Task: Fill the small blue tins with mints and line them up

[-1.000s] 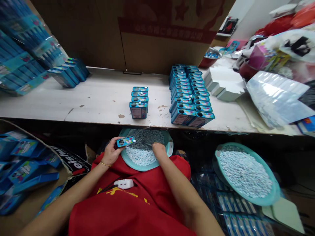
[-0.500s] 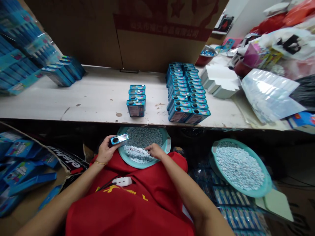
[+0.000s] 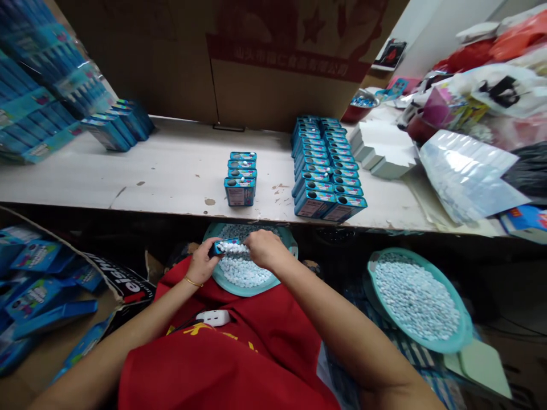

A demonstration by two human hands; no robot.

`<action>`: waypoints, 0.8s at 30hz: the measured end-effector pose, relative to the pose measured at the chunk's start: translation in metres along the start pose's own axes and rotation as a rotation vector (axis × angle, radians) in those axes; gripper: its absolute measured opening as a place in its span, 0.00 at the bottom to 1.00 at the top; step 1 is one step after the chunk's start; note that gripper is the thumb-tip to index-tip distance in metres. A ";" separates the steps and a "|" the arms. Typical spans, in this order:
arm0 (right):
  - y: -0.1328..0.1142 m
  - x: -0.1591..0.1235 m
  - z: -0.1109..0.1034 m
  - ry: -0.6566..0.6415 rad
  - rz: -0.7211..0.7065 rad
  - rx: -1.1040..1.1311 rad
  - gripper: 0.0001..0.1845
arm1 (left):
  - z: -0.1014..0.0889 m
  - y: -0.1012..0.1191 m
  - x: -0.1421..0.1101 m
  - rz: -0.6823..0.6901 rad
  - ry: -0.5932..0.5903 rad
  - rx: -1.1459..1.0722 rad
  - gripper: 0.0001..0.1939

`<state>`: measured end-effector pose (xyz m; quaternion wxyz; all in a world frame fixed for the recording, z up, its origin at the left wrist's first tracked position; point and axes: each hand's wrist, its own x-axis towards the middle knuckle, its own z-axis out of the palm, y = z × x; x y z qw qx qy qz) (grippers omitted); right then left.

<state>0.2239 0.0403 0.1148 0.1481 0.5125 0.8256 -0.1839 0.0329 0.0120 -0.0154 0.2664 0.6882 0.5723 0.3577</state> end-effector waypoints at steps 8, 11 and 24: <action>-0.013 -0.008 -0.005 0.024 0.000 -0.072 0.16 | -0.005 -0.002 -0.002 -0.007 0.013 0.025 0.19; -0.013 -0.010 -0.001 0.021 0.016 -0.039 0.16 | -0.002 0.000 -0.002 0.020 0.002 0.016 0.19; -0.022 -0.023 -0.006 0.097 0.012 -0.049 0.16 | -0.003 0.004 -0.005 -0.060 0.069 -0.086 0.18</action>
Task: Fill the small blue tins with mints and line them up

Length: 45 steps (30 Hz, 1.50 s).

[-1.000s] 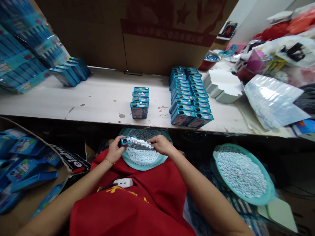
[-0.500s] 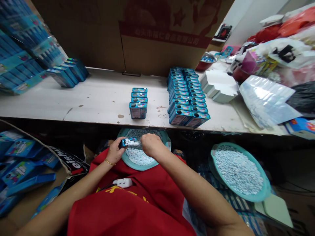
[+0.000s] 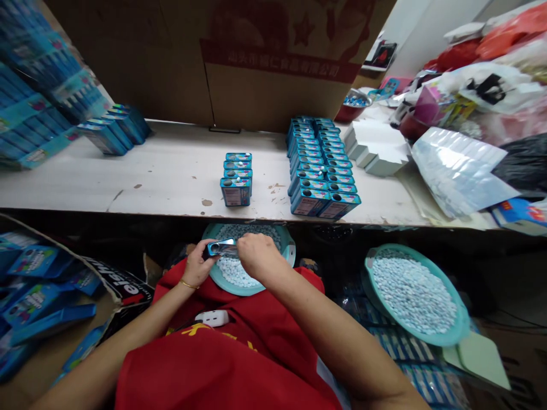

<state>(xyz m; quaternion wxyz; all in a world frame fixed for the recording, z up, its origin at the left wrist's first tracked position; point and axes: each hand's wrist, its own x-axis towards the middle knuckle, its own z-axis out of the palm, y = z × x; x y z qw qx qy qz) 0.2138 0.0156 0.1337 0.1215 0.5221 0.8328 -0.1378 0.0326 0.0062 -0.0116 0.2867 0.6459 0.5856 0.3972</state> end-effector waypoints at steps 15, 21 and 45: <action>0.042 0.035 0.156 0.123 0.188 0.482 0.21 | -0.019 0.056 0.053 0.143 0.053 -0.204 0.19; 0.027 0.035 0.194 0.060 0.164 0.368 0.20 | -0.003 0.059 0.107 0.237 0.187 0.059 0.34; 0.048 0.045 0.077 0.372 0.114 0.385 0.16 | -0.019 0.107 0.177 0.505 -0.396 0.609 0.51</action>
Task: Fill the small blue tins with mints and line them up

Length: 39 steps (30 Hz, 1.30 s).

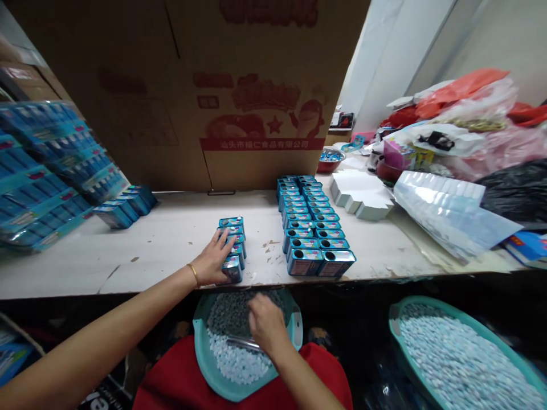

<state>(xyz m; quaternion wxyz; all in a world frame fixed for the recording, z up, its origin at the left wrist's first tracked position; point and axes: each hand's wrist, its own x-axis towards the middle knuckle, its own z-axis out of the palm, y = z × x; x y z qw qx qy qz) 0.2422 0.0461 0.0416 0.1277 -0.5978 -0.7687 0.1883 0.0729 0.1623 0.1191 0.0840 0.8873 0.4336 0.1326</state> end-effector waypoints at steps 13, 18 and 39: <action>-0.016 0.211 -0.104 -0.039 -0.276 -0.308 0.21 | 0.021 -0.023 0.044 -0.050 0.093 -0.187 0.46; 0.035 0.275 -0.140 -0.082 -0.053 -0.340 0.25 | 0.029 -0.038 0.141 -0.027 0.021 -0.194 0.54; 0.052 0.127 -0.200 0.127 -0.262 -0.151 0.19 | 0.022 -0.039 0.166 -0.203 0.148 -0.174 0.48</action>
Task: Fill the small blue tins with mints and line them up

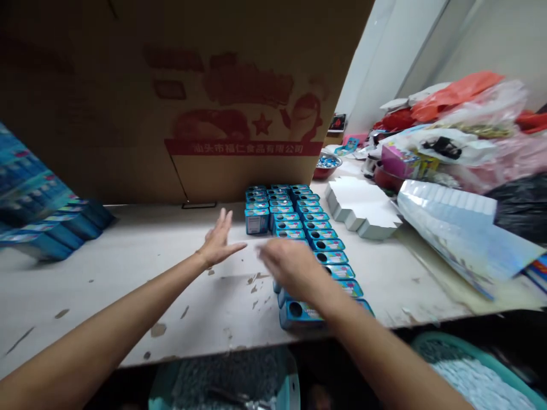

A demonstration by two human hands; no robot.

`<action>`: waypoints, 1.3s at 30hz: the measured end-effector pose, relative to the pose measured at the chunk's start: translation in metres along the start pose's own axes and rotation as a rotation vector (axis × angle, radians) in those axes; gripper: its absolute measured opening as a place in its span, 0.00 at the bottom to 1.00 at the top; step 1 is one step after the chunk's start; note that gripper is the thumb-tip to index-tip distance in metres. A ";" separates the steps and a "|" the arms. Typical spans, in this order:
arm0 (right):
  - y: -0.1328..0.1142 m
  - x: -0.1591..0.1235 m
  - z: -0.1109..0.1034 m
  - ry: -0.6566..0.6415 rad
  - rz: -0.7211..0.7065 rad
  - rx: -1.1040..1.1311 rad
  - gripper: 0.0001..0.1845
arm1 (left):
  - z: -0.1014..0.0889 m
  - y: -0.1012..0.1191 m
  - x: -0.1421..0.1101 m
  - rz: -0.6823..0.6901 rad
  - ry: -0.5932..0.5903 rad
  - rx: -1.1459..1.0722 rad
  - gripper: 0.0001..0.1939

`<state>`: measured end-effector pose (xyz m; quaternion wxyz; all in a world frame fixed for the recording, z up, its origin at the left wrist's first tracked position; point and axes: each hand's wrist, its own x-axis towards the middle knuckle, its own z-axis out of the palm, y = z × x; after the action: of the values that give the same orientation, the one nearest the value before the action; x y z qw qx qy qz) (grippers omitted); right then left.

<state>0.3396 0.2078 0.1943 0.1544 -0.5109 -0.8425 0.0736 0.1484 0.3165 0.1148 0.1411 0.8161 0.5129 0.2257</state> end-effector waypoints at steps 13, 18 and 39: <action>-0.107 -0.191 0.276 -0.778 0.270 -0.145 0.23 | -0.156 -0.141 -0.427 -0.584 0.424 0.144 0.28; -0.112 -0.198 0.281 -0.869 0.140 -0.147 0.24 | -0.156 -0.162 -0.571 -1.011 0.071 0.034 0.29; -0.112 -0.208 0.281 -0.678 0.068 0.234 0.25 | -0.073 -0.131 -0.626 -0.989 -0.115 -0.222 0.30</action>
<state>0.2411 -0.0190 -0.0776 -0.0788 -0.4639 -0.8142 0.3401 -0.2236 -0.1907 -0.0229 0.3450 0.4668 0.8022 0.1398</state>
